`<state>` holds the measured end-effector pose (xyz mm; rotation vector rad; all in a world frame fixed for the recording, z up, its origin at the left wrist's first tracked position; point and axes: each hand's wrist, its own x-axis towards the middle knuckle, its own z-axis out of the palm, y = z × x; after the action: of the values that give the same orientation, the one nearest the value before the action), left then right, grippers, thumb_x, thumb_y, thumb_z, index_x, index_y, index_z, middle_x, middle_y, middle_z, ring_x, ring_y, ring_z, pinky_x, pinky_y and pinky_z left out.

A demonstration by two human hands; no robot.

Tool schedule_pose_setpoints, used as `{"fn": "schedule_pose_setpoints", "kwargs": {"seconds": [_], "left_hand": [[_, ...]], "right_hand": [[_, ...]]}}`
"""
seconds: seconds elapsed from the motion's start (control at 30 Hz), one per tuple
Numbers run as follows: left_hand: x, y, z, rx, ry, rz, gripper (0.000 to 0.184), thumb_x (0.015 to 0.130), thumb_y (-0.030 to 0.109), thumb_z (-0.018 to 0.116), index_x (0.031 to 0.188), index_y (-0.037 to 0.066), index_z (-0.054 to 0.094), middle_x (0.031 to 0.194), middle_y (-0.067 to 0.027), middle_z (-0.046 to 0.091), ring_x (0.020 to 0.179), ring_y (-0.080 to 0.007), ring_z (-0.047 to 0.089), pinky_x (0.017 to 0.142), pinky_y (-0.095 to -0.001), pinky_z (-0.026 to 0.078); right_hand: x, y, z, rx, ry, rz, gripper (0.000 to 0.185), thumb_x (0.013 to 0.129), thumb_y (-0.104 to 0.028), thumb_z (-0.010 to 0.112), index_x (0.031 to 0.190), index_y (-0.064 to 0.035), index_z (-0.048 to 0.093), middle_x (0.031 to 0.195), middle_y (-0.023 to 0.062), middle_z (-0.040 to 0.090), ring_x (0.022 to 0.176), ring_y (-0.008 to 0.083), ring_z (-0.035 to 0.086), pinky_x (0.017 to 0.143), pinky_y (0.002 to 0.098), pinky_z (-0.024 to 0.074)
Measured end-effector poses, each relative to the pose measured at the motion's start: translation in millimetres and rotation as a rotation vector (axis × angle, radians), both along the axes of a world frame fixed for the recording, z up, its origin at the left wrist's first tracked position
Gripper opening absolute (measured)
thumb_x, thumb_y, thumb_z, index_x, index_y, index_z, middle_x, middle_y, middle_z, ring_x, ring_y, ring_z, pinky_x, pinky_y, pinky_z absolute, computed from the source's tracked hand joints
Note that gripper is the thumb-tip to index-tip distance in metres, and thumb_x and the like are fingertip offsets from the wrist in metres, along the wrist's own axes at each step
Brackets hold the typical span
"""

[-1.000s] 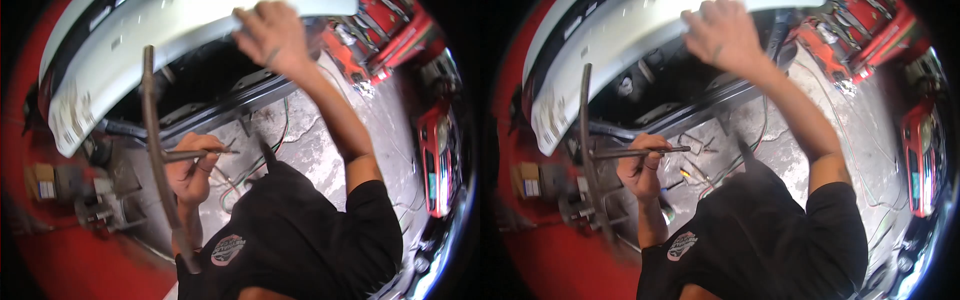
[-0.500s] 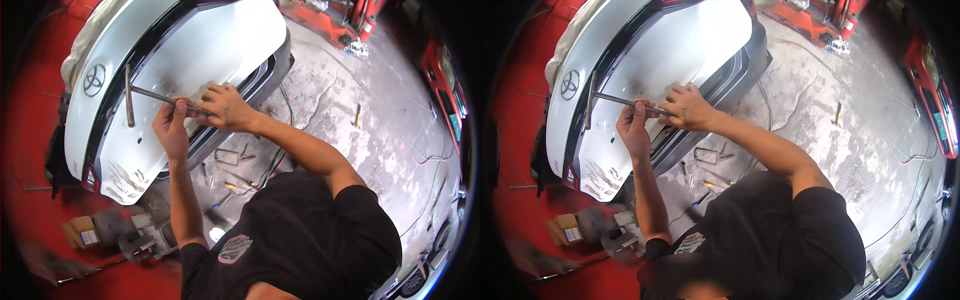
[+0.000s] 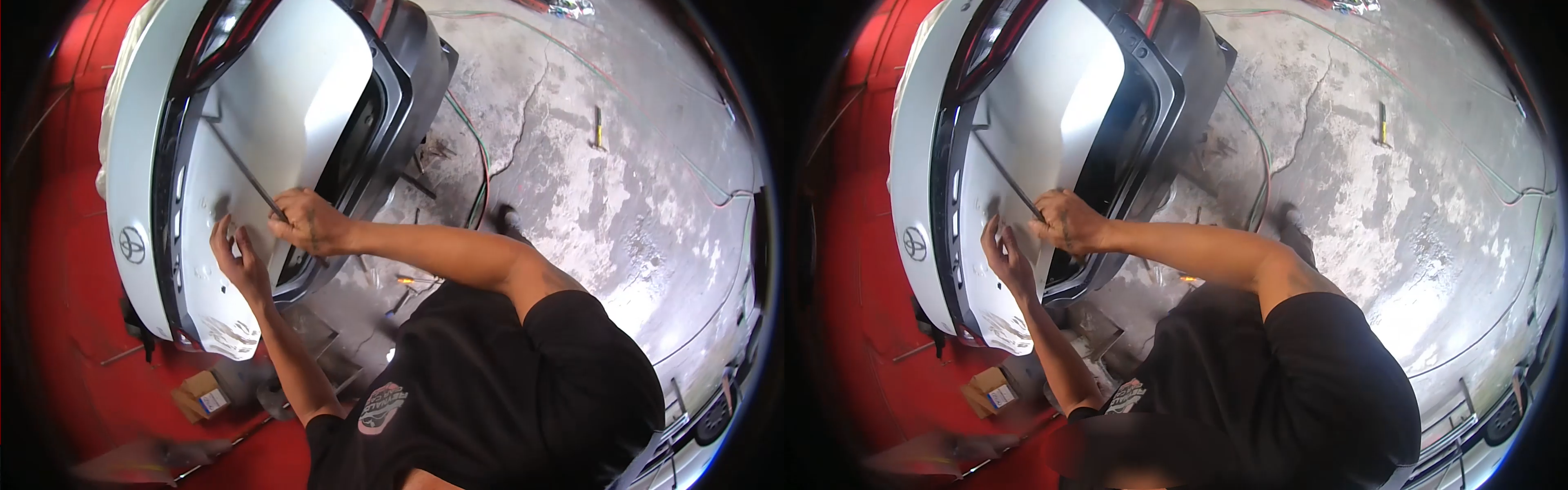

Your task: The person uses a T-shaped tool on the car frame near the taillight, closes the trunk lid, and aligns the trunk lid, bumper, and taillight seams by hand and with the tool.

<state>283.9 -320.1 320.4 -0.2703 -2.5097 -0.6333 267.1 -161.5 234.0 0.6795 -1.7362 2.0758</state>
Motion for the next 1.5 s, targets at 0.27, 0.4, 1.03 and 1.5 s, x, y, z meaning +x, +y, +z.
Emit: {"fn": "schedule_pose_setpoints", "kwargs": {"seconds": [0.27,0.4,1.03,1.5], "left_hand": [[-1.0,-8.0,26.7,0.066,0.170,0.134,0.017,0.098,0.003,0.055,0.109,-0.004,0.065,0.099,-0.0144,0.067,0.089,-0.0217,0.064,0.080,-0.0313,0.051],[25.4,47.3,5.0,-0.274,0.158,0.036,0.015,0.094,0.002,0.057,0.104,-0.004,0.066,0.084,-0.0117,0.068,0.075,-0.0209,0.066,0.071,-0.0329,0.053],[8.1,28.4,-80.8,-0.221,0.068,-0.218,0.021,0.083,-0.008,0.062,0.103,-0.002,0.065,0.097,-0.0156,0.061,0.086,-0.0339,0.060,0.077,-0.0421,0.050],[-274.1,144.0,-380.7,0.491,-0.683,-0.028,0.033,0.096,0.014,0.064,0.125,-0.002,0.063,0.075,-0.0020,0.060,0.052,-0.0081,0.049,0.043,-0.0233,0.040]], "right_hand": [[-1.9,13.4,-5.0,-0.005,-0.008,0.115,0.027,0.091,-0.019,0.052,0.100,0.0024,0.068,0.108,0.0158,0.068,0.118,0.0325,0.058,0.100,0.0450,0.0423],[-3.5,13.2,-11.6,-0.081,-0.049,0.159,0.032,0.089,-0.014,0.053,0.111,0.0055,0.066,0.117,0.0197,0.066,0.120,0.0340,0.057,0.103,0.0442,0.0413],[-53.9,87.0,-17.6,-0.012,0.052,-0.182,0.059,0.077,0.003,0.048,0.135,-0.0048,0.049,0.132,0.0183,0.058,0.100,0.0334,0.069,0.084,0.0394,0.0584],[-64.3,93.6,-37.1,-0.138,0.084,-0.084,0.022,0.094,-0.013,0.051,0.111,0.0004,0.054,0.114,0.0177,0.064,0.065,0.0315,0.070,0.058,0.0453,0.0569]]}}
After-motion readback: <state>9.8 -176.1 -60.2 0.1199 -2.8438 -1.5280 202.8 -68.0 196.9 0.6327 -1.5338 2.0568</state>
